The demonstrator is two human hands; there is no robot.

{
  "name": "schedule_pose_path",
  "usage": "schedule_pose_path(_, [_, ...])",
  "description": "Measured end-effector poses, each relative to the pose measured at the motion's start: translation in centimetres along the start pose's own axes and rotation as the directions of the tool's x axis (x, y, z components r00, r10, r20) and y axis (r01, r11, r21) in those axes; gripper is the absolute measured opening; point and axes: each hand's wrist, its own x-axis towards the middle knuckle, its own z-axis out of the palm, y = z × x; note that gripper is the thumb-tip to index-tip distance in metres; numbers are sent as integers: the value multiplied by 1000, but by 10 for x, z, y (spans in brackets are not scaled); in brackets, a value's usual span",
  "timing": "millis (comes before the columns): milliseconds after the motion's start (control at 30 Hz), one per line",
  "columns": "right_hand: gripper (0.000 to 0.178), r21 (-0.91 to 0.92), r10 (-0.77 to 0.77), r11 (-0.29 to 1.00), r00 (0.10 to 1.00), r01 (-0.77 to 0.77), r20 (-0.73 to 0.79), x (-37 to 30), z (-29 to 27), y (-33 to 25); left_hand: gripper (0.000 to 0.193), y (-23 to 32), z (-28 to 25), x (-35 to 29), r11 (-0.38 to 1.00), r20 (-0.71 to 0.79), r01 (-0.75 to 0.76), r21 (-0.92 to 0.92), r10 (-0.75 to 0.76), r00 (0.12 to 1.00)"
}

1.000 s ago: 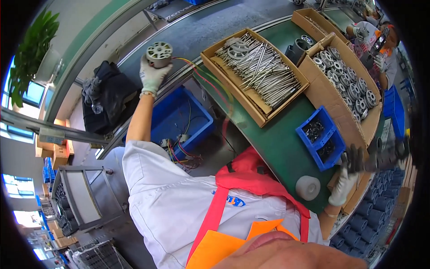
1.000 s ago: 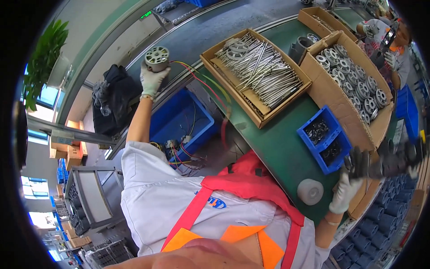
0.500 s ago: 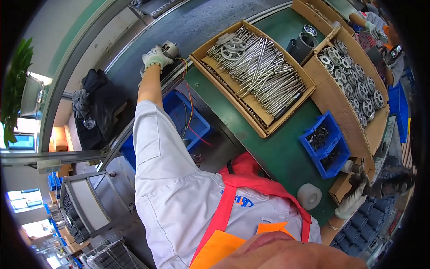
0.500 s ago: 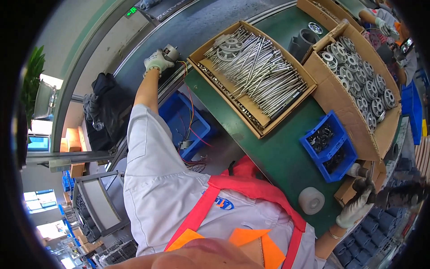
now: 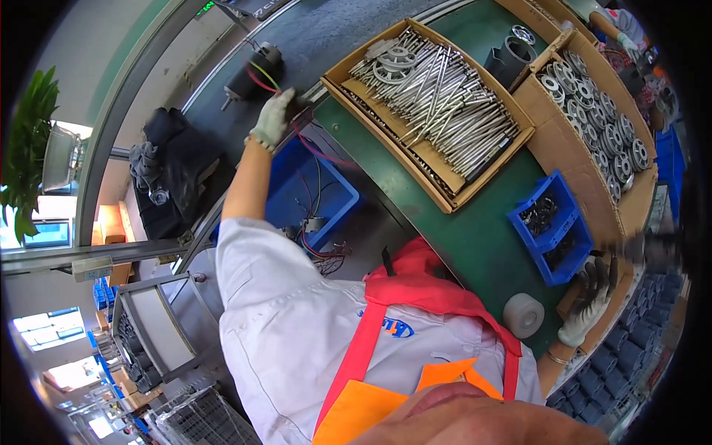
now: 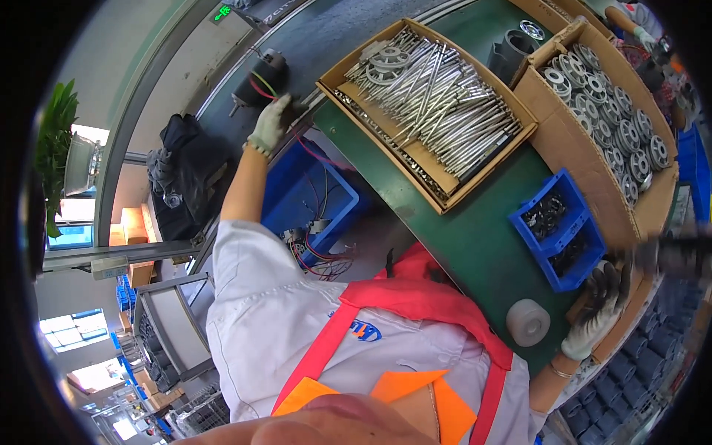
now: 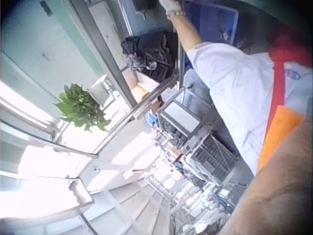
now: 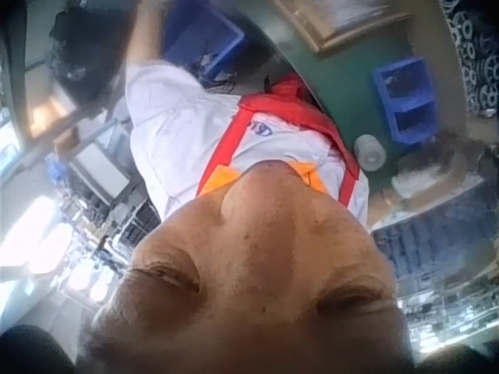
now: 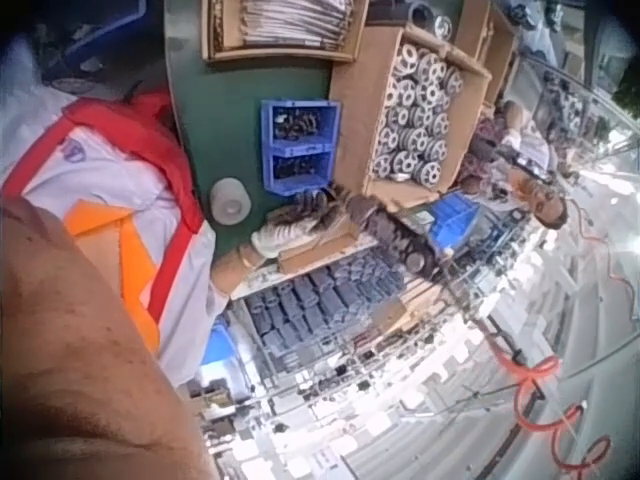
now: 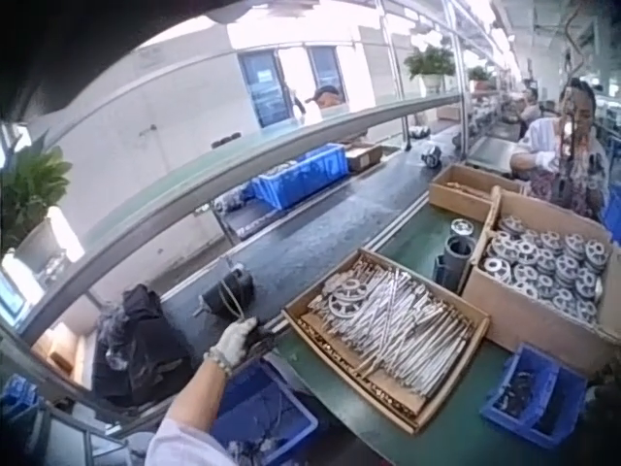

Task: The person assembles electric motors by fitting rotors, housings, and end caps together, inserting long bolts, and tightening them with a power screwdriver before setting the assembled motors on the conveyor belt.

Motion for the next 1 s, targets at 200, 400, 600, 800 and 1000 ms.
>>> schedule_pose_path(200, [50,-113,37,993,999,-40,-32,-10,-15,-10,38,23,-40,-69,638,-180,196,744,-90,980])
schedule_pose_path(400, [45,-200,79,977,997,-77,2,-2,-24,-5,27,103,-52,-30,742,-405,-545,-391,394,825])
schedule_pose_path(600, [42,-268,97,961,989,-64,113,-10,-47,0,27,69,-38,14,910,-602,-411,55,359,713])
schedule_pose_path(800, [33,-333,82,942,991,-42,106,43,-44,-22,61,-45,-126,-2,420,-509,369,829,296,808])
schedule_pose_path(1000, [35,-465,-188,852,970,240,156,192,-40,-7,89,-101,-146,-18,804,-463,-91,588,426,777])
